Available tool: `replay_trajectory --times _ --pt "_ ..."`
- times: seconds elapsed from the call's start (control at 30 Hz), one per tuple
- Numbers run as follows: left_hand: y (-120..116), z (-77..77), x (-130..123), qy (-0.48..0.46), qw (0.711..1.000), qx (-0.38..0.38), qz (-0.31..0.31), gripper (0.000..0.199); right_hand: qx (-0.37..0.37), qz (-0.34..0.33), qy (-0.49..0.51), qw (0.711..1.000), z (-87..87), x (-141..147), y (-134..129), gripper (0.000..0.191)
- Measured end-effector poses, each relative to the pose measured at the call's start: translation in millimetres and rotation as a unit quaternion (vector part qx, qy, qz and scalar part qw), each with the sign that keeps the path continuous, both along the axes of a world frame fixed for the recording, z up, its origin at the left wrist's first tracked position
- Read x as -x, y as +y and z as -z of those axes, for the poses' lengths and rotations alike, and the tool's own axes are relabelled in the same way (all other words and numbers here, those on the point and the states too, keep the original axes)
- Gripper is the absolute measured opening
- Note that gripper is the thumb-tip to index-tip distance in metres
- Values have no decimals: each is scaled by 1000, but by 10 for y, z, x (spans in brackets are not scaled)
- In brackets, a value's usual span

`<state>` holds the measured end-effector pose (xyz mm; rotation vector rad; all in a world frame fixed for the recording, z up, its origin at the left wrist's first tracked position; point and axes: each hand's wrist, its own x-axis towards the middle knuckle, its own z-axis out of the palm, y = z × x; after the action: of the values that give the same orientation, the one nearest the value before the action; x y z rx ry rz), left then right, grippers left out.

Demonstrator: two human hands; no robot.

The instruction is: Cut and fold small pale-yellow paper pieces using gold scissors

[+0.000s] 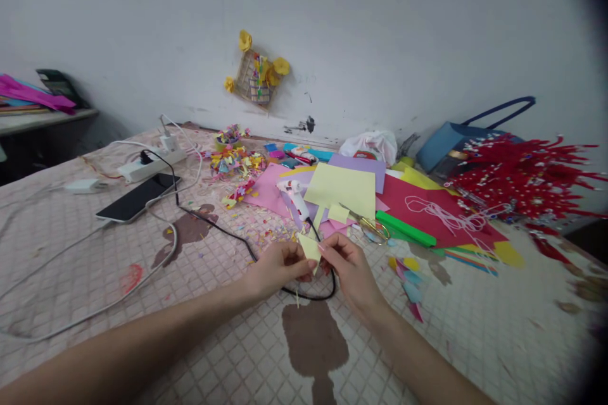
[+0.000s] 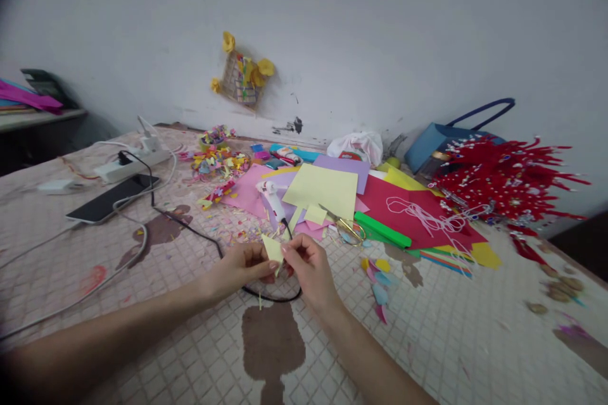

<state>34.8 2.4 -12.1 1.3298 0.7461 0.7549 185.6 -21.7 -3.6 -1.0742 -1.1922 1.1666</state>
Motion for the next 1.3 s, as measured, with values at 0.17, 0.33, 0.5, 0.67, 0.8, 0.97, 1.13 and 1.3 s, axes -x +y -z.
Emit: replay_trajectory --times 0.17,0.33,0.5,0.67,0.8,0.97,1.13,1.3 --pt "-29 -14 3 39 999 -37 9 29 1 -7 8 1000 29 -11 12 19" --pt "-27 -16 16 39 996 -78 3 23 -4 5 22 1000 55 -11 25 19" --pt "-11 -15 35 66 989 -131 -24 19 -8 3 49 999 49 -1 32 18" --pt "62 -51 54 25 997 68 24 34 -111 36 -13 993 -8 -58 31 10" --pt "118 -153 105 -35 947 305 95 54 -299 9 -217 929 -57 -132 -8 10" --pt "139 -196 128 -78 972 220 26 22 -294 -8 -248 923 -59 -127 -20 17" --pt "141 -156 108 -37 995 87 -34 27 -71 -45 -121 989 0 -67 15 32" --pt "137 -129 99 21 998 18 -55 30 4 -101 -85 991 19 -30 -4 29"
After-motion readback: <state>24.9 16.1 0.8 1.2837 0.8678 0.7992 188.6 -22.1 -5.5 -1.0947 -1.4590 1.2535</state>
